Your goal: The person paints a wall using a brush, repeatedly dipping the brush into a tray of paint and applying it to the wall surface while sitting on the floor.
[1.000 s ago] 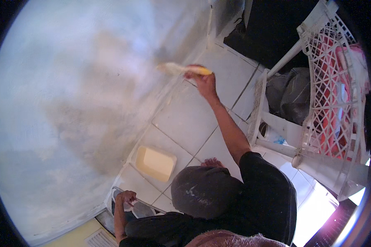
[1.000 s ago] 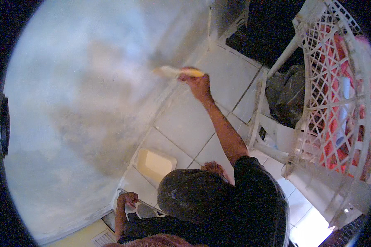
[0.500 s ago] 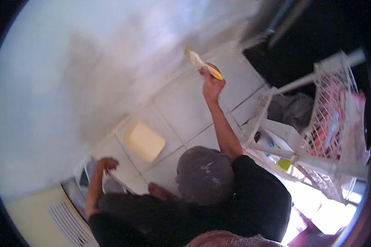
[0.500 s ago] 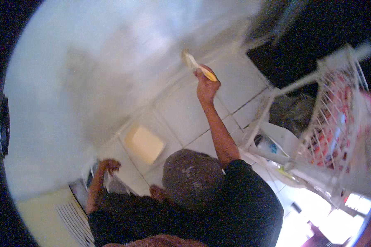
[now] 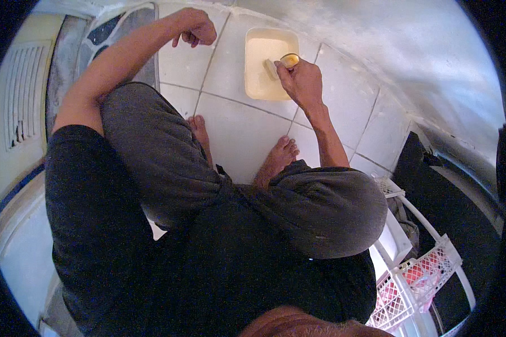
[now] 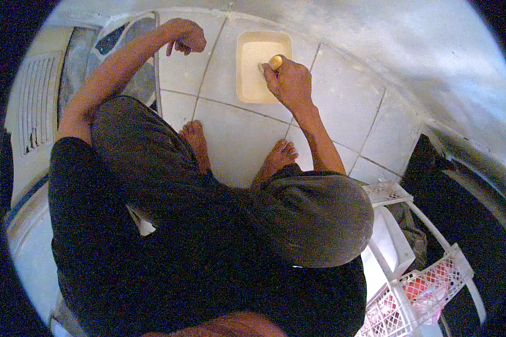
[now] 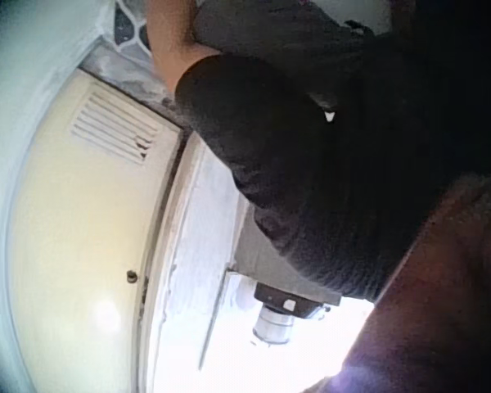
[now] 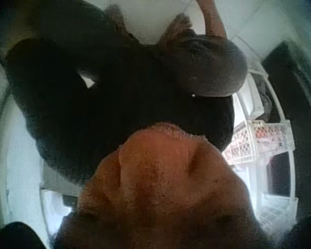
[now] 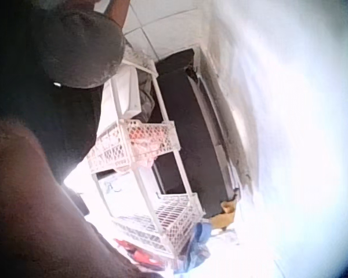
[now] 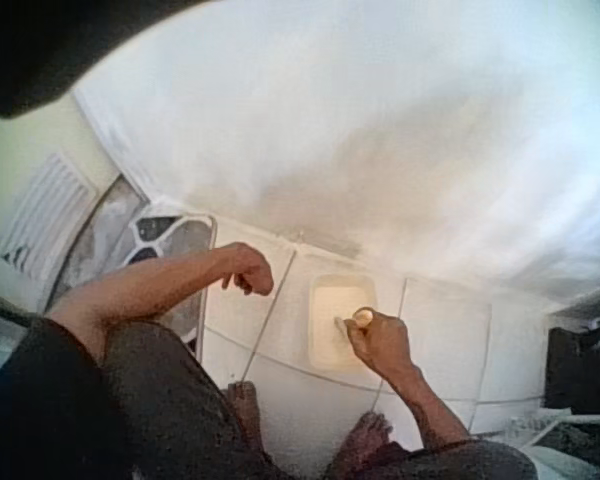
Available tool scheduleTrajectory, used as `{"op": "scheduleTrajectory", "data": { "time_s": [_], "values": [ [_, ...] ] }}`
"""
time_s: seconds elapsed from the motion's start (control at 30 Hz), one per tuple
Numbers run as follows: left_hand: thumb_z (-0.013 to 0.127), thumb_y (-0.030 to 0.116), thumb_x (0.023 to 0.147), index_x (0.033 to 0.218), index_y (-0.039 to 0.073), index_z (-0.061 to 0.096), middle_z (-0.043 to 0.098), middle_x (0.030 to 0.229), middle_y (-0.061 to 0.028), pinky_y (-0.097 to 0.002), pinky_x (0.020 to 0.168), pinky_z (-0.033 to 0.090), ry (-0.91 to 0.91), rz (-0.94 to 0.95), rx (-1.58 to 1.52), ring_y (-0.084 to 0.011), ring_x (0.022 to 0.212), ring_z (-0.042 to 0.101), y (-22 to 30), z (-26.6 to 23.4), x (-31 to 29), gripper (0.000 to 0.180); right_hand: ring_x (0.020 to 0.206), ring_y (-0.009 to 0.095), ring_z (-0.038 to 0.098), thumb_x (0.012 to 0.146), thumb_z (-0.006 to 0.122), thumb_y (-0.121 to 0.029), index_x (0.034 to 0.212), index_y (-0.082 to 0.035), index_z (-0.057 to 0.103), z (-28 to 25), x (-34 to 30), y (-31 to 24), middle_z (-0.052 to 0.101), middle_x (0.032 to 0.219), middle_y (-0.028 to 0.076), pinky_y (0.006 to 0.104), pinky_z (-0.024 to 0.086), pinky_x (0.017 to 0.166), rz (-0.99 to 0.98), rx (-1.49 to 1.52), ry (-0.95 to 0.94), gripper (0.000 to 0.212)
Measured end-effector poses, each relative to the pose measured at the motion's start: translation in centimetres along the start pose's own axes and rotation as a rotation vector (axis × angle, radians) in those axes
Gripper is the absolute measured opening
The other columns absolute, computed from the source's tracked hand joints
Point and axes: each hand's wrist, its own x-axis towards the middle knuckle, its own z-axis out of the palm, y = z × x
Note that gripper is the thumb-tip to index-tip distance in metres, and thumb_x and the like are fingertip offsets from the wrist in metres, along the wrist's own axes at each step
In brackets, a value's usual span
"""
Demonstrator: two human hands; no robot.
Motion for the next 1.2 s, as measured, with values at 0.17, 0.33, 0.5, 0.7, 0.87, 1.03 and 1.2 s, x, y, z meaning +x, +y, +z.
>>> {"op": "scheduleTrajectory", "data": {
  "time_s": [0.17, 0.33, 0.5, 0.7, 0.87, 1.03, 1.2],
  "values": [
    [0.043, 0.019, 0.073, 0.082, -0.004, 0.057, 0.05, 0.061, -0.0108, -0.049, 0.064, 0.056, 0.023, 0.02, -0.008, -0.0204, 0.049, 0.05, -2.3, 1.0, -0.4, 0.028, 0.053, 0.033, 0.06, 0.081, 0.061, -0.028, 0.077, -0.005, 0.062, 0.9, 0.1, -0.4, 0.06, 0.059, 0.016, 0.0404, 0.048, 0.05, -0.032, 0.031, 0.098, 0.023],
    [0.041, 0.017, 0.07, 0.086, -0.005, 0.056, 0.045, 0.06, -0.0075, -0.0464, 0.068, 0.056, -0.025, 0.033, 0.043, -0.0167, 0.048, 0.044, -3.2, 0.7, 0.7, 0.031, 0.058, 0.029, 0.062, 0.081, 0.064, -0.025, 0.09, -0.009, 0.065, 0.7, 1.8, 0.9, 0.063, 0.068, 0.011, 0.0354, 0.049, 0.053, -0.176, 0.018, 0.195, 0.018],
    [0.045, 0.023, 0.072, 0.079, -0.004, 0.058, 0.048, 0.061, -0.0102, -0.0419, 0.053, 0.057, 0.046, 0.058, 0.034, -0.019, 0.052, 0.049, -3.6, 0.3, 0.7, 0.031, 0.065, 0.028, 0.063, 0.078, 0.067, -0.024, 0.093, -0.011, 0.065, 1.3, 2.2, 2.1, 0.066, 0.083, 0.008, 0.0349, 0.05, 0.056, -0.307, -0.016, 0.168, 0.02],
    [0.054, 0.031, 0.081, 0.067, 0.0, 0.057, 0.061, 0.063, -0.0124, -0.0403, 0.043, 0.053, 0.023, 0.071, -0.017, -0.0265, 0.049, 0.061, -5.0, 0.1, 2.5, 0.034, 0.055, 0.03, 0.059, 0.08, 0.064, -0.03, 0.085, -0.008, 0.066, 2.3, -0.9, -0.9, 0.063, 0.066, 0.012, 0.0366, 0.048, 0.053, -0.065, 0.301, 0.181, 0.023],
    [0.05, 0.025, 0.074, 0.073, -0.007, 0.058, 0.051, 0.06, -0.0128, -0.0408, 0.043, 0.055, -0.099, 0.197, -0.036, -0.0252, 0.05, 0.055, -7.3, -0.4, 5.7, 0.033, 0.051, 0.032, 0.057, 0.078, 0.059, -0.036, 0.076, 0.001, 0.062, 0.6, -1.4, -0.4, 0.058, 0.057, 0.018, 0.0394, 0.046, 0.051, 0.102, 0.236, 0.144, 0.038],
    [0.05, 0.024, 0.073, 0.071, -0.007, 0.058, 0.049, 0.056, -0.0111, -0.0405, 0.045, 0.055, -0.084, 0.139, 0.019, -0.0226, 0.045, 0.052, -6.9, -0.2, 5.5, 0.031, 0.056, 0.034, 0.061, 0.072, 0.054, -0.026, 0.074, -0.002, 0.061, -0.7, -0.8, 1.4, 0.059, 0.058, 0.017, 0.0441, 0.05, 0.056, 0.059, 0.021, 0.171, 0.025],
    [0.05, 0.022, 0.074, 0.07, -0.007, 0.056, 0.048, 0.055, -0.0109, -0.0402, 0.045, 0.055, -0.072, 0.133, -0.081, -0.0214, 0.044, 0.051, -7.9, -0.4, 5.7, 0.03, 0.061, 0.035, 0.061, 0.073, 0.053, -0.027, 0.076, -0.003, 0.061, 0.2, -1.2, 0.9, 0.06, 0.062, 0.018, 0.0452, 0.05, 0.059, 0.067, 0.124, 0.151, 0.026]
  ]
}}
